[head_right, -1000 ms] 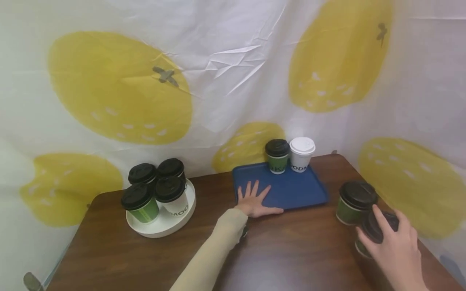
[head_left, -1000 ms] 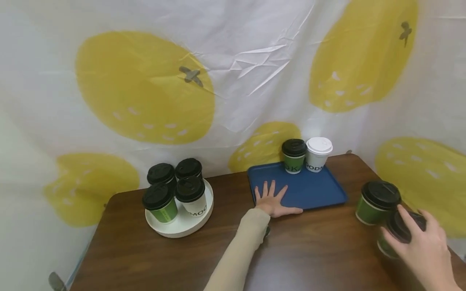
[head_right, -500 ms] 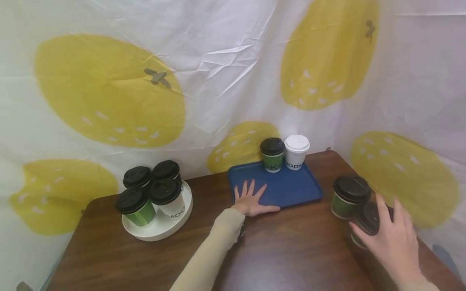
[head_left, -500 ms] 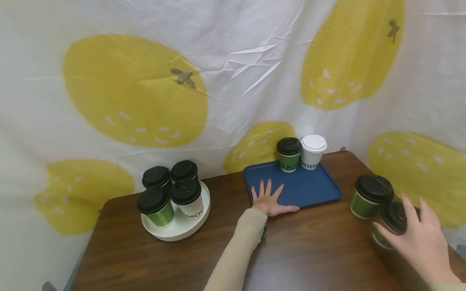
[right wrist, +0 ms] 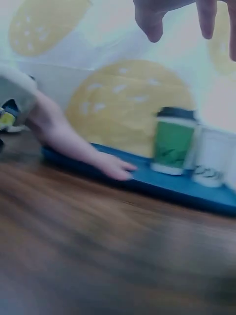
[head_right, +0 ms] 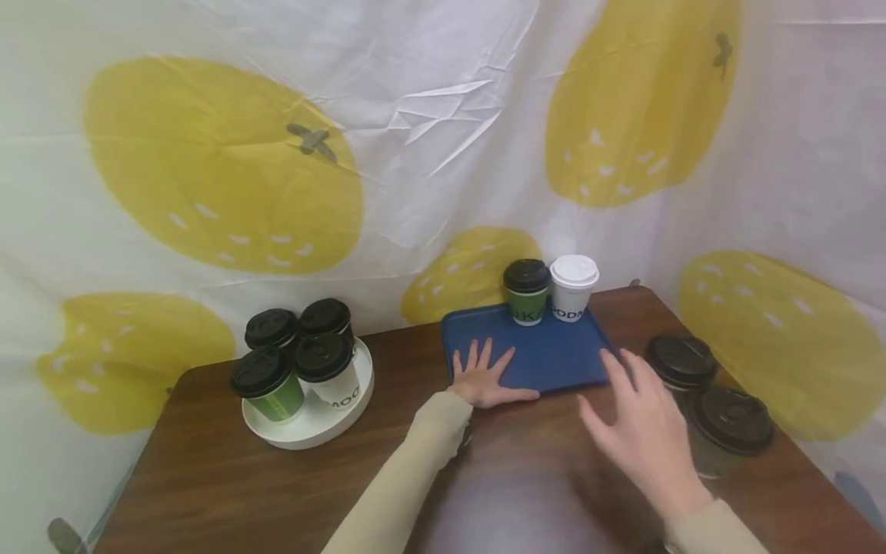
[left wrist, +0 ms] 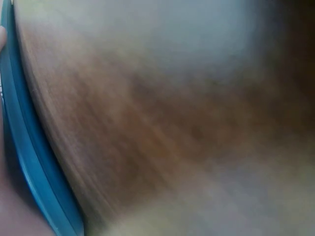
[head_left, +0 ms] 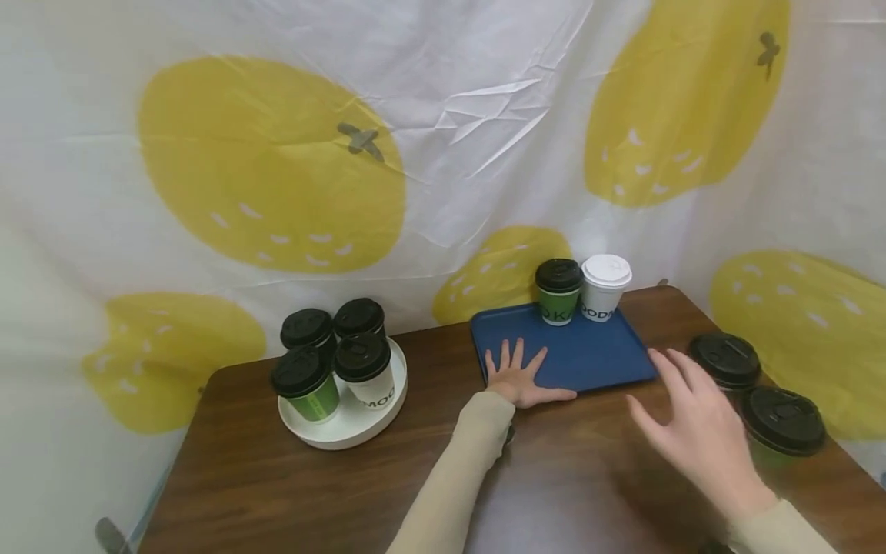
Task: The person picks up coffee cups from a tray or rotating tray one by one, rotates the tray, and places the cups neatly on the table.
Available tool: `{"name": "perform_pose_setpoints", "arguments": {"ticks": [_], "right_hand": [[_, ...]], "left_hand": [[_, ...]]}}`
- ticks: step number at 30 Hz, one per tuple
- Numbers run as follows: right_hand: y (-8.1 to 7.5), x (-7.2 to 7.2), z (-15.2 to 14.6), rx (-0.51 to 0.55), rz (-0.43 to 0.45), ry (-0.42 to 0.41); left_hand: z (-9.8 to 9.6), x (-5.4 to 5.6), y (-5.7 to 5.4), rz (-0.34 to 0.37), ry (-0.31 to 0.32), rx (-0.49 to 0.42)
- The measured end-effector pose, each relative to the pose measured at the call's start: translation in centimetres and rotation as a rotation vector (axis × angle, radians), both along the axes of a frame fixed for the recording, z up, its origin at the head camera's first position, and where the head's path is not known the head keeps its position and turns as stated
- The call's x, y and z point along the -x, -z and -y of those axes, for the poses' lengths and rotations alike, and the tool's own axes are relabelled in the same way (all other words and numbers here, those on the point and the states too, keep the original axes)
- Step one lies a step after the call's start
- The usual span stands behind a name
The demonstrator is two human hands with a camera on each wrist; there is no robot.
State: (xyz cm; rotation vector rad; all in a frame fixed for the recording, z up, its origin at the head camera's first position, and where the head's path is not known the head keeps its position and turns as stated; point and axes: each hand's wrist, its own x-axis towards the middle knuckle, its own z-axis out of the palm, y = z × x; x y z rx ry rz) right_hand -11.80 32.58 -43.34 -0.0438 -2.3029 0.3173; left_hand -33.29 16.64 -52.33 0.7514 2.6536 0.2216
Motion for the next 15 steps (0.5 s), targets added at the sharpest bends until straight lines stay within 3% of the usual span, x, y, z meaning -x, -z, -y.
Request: {"name": "perform_pose_setpoints", "arguments": {"ticks": [7,11,15], "right_hand": [[1.4,8.7,0.7,0.174,0.246,0.038],[2.1,13.2,-0.7,0.196,0.298,0.106],[2.0,16.2,-2.3,0.191,0.323,0.165]], "left_hand": [[0.3,0.2,0.0,-0.024,-0.005,-0.003],[0.4,0.0,-0.1,-0.03,-0.012,0.004],[0.3,-0.2,-0.2,-0.034,-0.016,0.006]]}}
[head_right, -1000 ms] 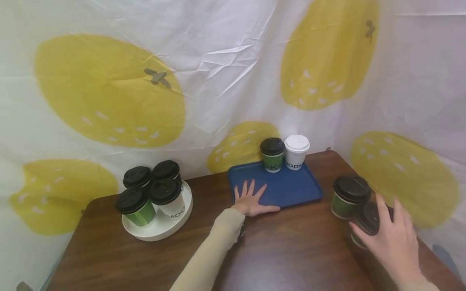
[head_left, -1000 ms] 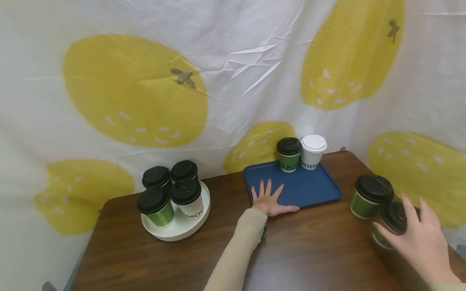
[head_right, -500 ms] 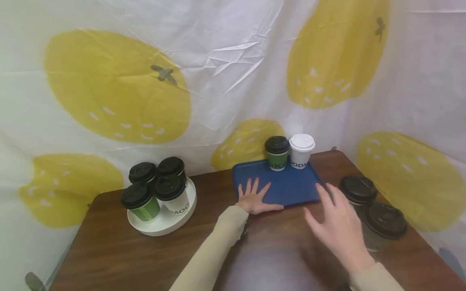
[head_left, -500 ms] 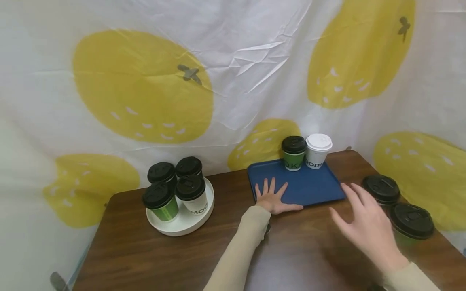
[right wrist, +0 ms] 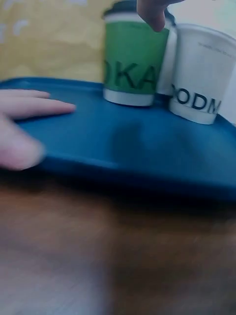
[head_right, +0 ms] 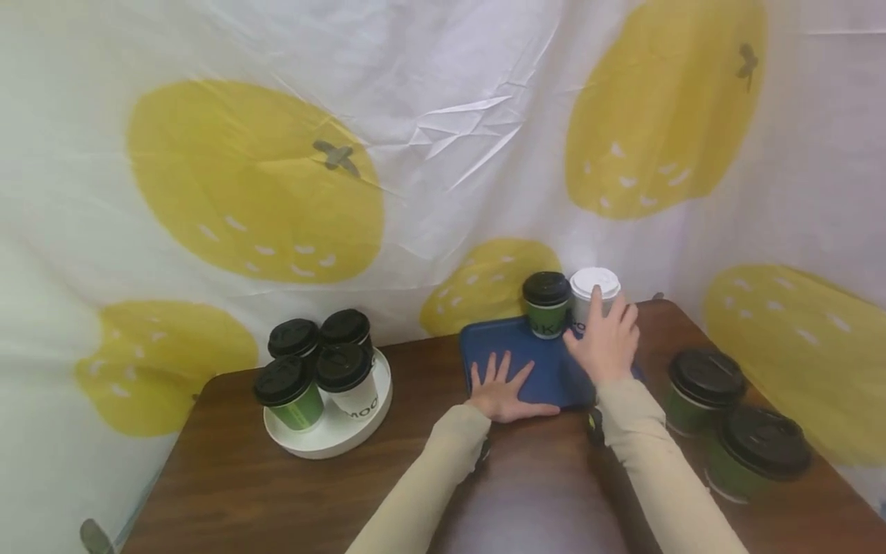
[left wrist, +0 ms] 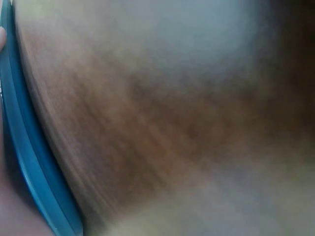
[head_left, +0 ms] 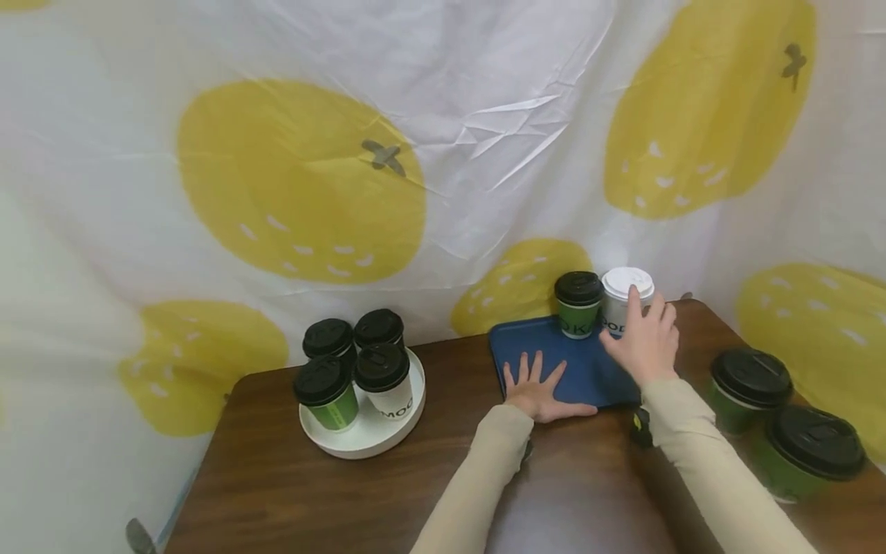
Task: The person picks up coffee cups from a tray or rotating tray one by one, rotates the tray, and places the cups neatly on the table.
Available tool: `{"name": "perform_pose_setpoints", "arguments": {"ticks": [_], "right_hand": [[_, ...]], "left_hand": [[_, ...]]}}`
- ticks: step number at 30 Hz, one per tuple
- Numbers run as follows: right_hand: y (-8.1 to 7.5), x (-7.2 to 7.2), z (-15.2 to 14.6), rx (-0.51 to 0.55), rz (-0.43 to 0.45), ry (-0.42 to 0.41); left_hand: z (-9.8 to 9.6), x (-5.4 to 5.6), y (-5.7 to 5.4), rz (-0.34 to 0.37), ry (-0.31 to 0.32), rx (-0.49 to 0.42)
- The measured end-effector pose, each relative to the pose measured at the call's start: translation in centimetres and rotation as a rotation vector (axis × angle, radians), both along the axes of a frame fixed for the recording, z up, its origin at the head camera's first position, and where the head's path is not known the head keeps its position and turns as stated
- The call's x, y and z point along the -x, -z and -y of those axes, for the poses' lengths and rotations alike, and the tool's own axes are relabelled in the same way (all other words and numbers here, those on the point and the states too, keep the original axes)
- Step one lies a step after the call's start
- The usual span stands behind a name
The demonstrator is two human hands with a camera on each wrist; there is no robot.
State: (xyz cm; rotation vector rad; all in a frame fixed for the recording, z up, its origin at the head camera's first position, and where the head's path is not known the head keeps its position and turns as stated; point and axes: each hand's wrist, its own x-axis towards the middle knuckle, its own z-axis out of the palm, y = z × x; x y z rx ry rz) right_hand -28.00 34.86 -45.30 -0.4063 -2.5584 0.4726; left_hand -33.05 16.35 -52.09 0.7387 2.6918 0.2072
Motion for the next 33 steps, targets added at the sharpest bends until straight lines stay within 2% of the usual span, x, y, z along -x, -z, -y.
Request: {"name": "perform_pose_setpoints", "arguments": {"ticks": [6,14,17,21,26,28,33], "right_hand": [[-0.8,2.9,-1.7,0.023,0.067,0.028],[-1.6,5.2,-3.1,0.087,0.128,0.032],[-1.8,5.8,-3.4,0.095,0.172,0.021],[-1.6,6.6,-3.6,0.096,0.191,0.021],[-0.6,7.0,-3.8,0.123,0.197,0.007],[-0.3,6.9,-3.8,0.138,0.18,0.003],[0.1,6.9,-3.5,0.162,0.087,0.004]], "left_hand": [[0.3,-0.4,-0.4,-0.017,-0.007,-0.012],[0.3,-0.6,-0.4,-0.044,-0.013,0.01],[0.3,-0.6,-0.3,-0.035,-0.014,0.018],[-0.2,-0.1,0.6,-0.048,-0.014,0.042],[0.2,-0.7,-0.2,-0.037,-0.013,0.017],[0.3,-0.8,-0.3,-0.028,-0.011,0.008],[0.1,-0.2,0.3,-0.033,-0.013,0.029]]}}
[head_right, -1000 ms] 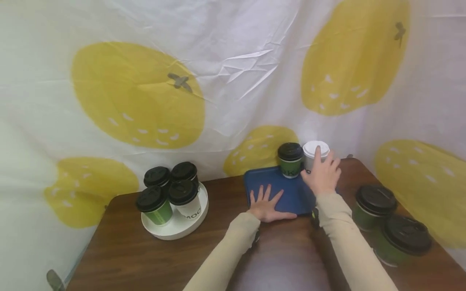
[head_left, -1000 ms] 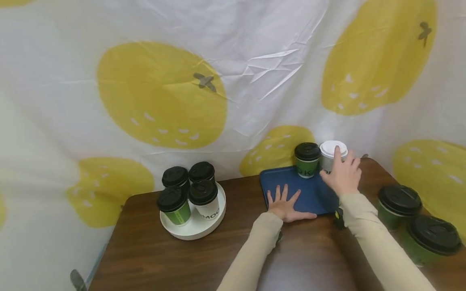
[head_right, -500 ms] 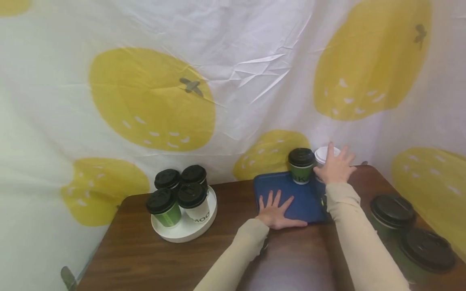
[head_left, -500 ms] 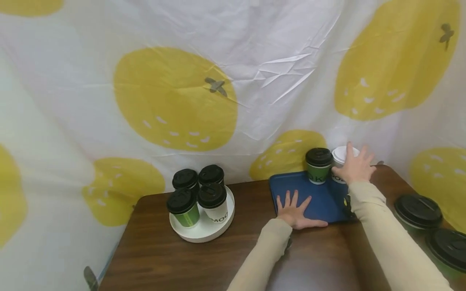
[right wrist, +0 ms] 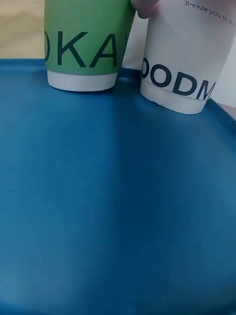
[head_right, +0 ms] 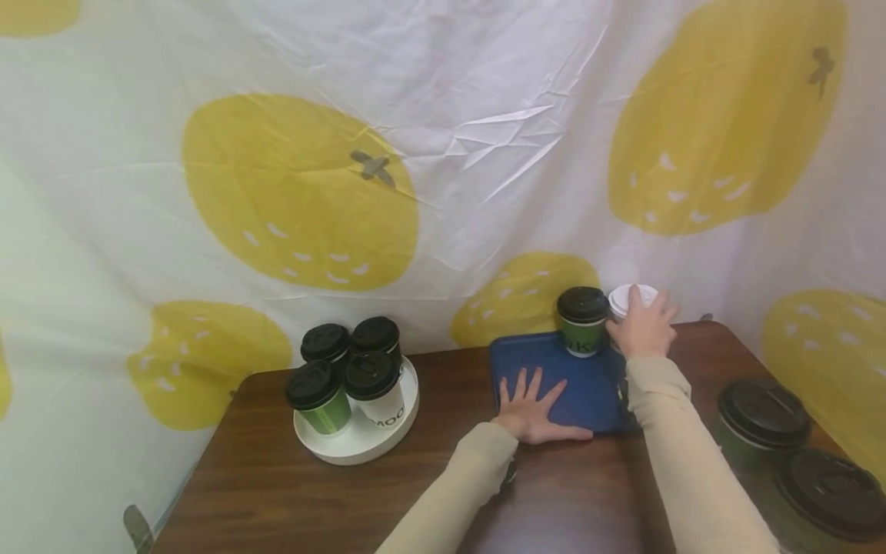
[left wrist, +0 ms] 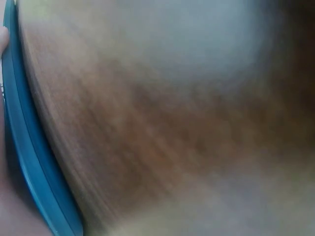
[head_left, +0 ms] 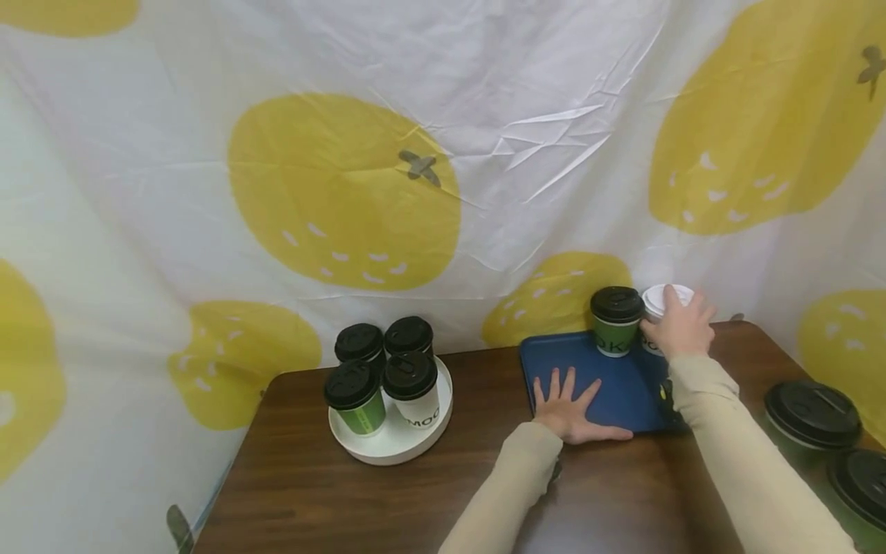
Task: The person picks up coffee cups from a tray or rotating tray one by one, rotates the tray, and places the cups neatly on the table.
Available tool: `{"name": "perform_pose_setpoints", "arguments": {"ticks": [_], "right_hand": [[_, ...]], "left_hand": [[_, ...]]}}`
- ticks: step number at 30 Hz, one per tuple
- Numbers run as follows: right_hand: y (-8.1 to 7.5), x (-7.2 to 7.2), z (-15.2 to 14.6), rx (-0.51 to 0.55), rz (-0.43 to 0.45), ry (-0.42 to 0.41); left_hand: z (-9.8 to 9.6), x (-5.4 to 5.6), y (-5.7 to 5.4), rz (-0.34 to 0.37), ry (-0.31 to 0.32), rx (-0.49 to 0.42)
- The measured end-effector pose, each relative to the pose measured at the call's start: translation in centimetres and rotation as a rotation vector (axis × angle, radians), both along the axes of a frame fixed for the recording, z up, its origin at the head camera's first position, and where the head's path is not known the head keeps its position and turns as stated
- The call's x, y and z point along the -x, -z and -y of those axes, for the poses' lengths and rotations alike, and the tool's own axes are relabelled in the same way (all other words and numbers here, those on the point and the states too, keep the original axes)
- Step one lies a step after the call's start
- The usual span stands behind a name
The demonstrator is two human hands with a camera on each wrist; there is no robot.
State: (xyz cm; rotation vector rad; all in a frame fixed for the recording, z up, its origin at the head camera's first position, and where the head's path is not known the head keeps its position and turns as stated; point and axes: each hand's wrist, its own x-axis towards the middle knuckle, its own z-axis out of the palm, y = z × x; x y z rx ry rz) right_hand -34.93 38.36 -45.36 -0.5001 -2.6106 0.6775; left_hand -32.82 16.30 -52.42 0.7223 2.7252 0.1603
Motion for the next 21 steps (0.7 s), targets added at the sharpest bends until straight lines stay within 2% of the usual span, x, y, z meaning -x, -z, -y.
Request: {"name": "perform_pose_setpoints", "arguments": {"ticks": [5,11,16,21], "right_hand": [[0.3,0.1,0.1,0.053,-0.053,-0.004],[0.5,0.4,-0.3,0.07,-0.089,-0.004],[0.7,0.5,-0.2,0.071,-0.084,0.008],[0.8,0.1,0.0,0.076,-0.076,0.021]], "left_hand": [[0.0,0.2,0.1,0.006,-0.004,-0.007],[0.2,-0.1,-0.6,0.0,-0.002,-0.031],[0.6,-0.7,-1.2,-0.01,0.0,-0.046],[0.3,-0.4,-0.8,0.008,-0.002,-0.006]]}}
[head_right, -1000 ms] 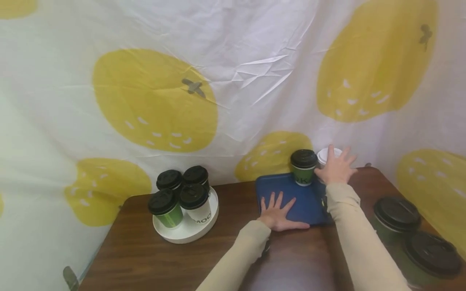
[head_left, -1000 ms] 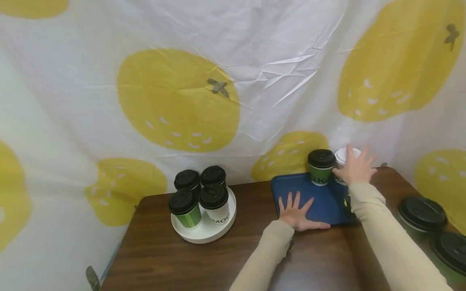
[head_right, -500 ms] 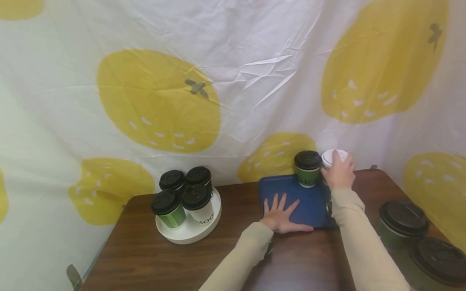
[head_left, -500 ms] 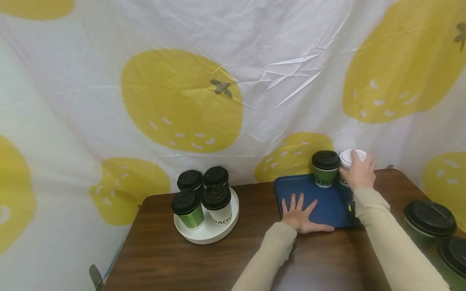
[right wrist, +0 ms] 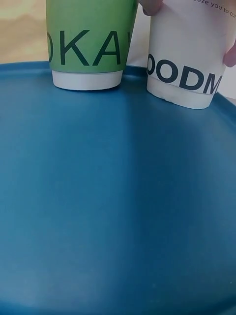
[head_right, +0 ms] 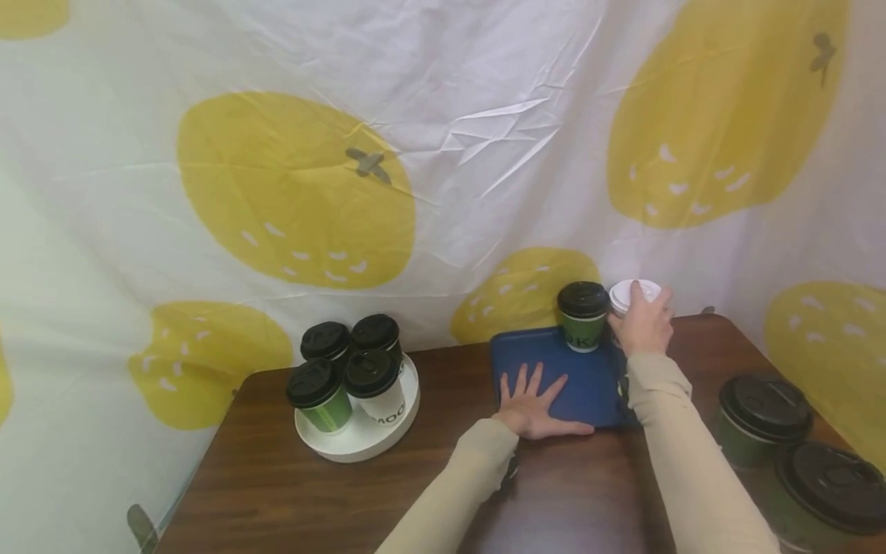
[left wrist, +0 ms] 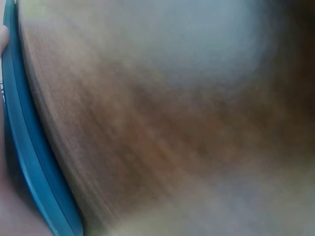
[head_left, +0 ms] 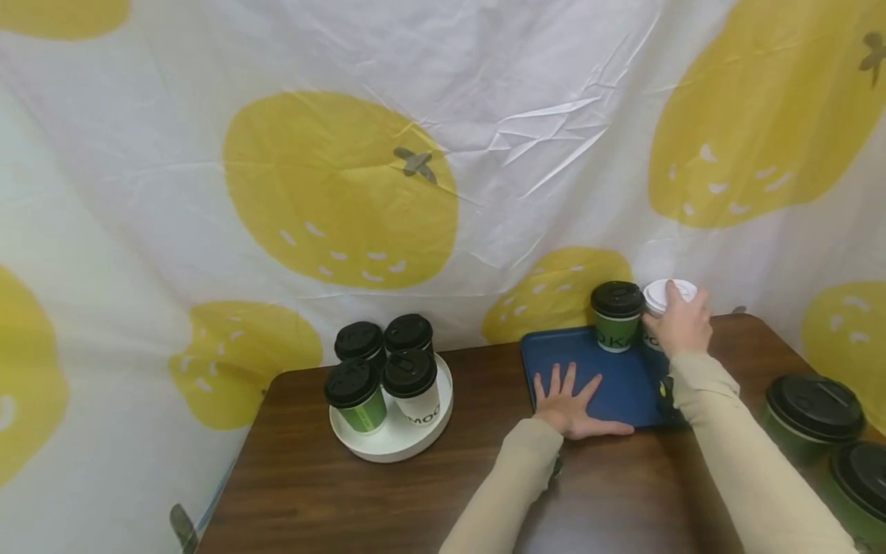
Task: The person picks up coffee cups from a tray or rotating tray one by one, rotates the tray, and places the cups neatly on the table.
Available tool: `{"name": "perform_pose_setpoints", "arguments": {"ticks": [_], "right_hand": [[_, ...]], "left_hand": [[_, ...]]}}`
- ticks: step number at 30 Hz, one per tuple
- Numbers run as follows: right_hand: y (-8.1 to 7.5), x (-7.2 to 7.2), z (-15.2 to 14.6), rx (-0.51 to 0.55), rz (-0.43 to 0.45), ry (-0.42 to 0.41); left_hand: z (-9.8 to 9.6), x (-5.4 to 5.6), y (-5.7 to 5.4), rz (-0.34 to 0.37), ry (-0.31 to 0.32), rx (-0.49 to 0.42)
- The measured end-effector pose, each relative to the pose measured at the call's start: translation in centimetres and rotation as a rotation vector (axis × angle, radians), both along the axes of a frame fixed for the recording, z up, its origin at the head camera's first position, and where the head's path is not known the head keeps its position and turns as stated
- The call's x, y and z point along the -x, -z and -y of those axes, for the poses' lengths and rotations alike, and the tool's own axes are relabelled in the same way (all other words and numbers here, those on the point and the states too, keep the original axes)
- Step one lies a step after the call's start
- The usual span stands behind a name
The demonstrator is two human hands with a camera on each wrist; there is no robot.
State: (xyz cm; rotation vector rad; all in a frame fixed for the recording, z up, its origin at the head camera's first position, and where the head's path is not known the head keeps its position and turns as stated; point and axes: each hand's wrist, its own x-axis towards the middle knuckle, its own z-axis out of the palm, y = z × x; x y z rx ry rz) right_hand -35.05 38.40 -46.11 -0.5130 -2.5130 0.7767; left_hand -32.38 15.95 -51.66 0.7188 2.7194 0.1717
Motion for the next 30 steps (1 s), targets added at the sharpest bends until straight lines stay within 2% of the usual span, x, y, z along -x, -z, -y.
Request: {"name": "perform_pose_setpoints", "arguments": {"ticks": [7,15,24,30], "right_hand": [[-0.3,-0.5,0.3,0.007,0.003,0.004],[-0.1,-0.8,0.2,-0.011,-0.013,0.015],[0.1,-1.1,0.1,-0.004,-0.021,0.019],[0.0,-1.4,0.2,0.008,-0.002,0.022]], "left_hand": [[-0.6,0.7,1.2,-0.021,-0.01,0.025],[-0.1,0.3,0.4,-0.007,0.007,-0.024],[-0.5,0.4,0.7,-0.009,-0.004,0.001],[0.1,-0.1,-0.3,-0.011,0.003,-0.024]]}}
